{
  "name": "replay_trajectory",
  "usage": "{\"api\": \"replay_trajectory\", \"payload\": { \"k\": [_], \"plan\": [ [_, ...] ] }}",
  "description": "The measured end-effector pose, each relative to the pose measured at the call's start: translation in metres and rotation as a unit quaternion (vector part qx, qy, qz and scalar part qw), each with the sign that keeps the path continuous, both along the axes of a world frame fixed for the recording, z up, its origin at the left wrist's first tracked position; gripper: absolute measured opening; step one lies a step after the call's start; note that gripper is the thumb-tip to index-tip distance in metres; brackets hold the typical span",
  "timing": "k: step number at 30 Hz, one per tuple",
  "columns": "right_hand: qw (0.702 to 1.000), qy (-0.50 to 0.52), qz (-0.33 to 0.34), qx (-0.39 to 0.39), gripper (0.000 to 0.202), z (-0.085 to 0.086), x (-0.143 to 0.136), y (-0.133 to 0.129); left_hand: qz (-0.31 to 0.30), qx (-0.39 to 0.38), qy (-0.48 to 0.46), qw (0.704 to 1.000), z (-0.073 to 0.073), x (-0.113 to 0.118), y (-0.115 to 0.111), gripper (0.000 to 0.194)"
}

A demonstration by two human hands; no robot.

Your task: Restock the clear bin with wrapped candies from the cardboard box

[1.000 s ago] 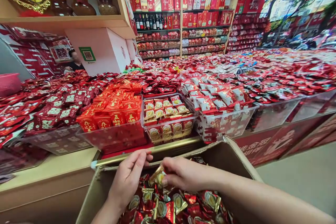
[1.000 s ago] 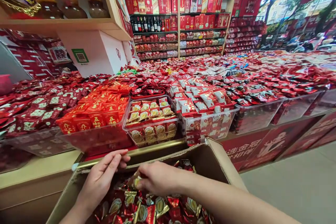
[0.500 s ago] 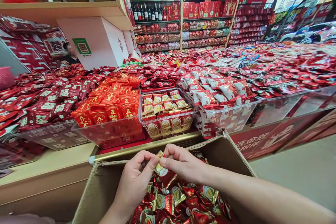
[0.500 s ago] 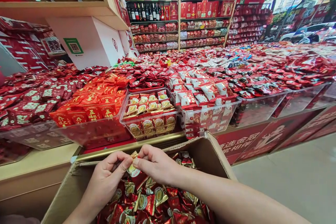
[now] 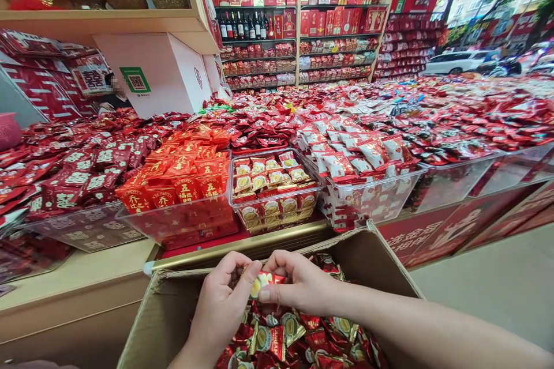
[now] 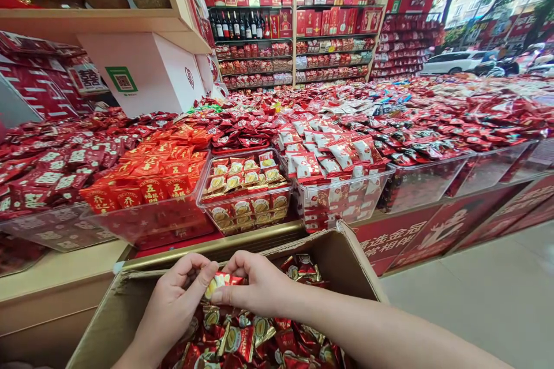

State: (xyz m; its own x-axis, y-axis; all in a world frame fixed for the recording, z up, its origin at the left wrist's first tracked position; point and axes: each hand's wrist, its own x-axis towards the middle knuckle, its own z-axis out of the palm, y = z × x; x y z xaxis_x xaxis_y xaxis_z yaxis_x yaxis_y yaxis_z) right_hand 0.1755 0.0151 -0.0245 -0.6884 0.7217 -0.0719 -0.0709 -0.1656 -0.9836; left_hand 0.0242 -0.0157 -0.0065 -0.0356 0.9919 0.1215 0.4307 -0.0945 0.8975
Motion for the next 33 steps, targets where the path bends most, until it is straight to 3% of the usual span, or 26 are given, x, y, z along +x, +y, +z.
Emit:
{"api": "replay_trajectory", "payload": {
  "k": [3,21,33],
  "plan": [
    [0.998,0.027,-0.007,-0.059,0.043,0.0027,-0.0027,0.0011,0.018,0.003,-0.003,1.0,-0.002,-0.0006,-0.0002,0.021],
    [0.998,0.037,-0.015,-0.051,0.039,0.0035,-0.003,0.0035,0.05,0.045,0.012,0.998,-0.0007,0.0019,-0.0009,0.015],
    [0.998,0.039,-0.009,-0.047,0.033,-0.0033,-0.0037,0.004,0.069,0.054,0.044,0.995,0.0,0.0011,-0.0015,0.022]
  ]
}}
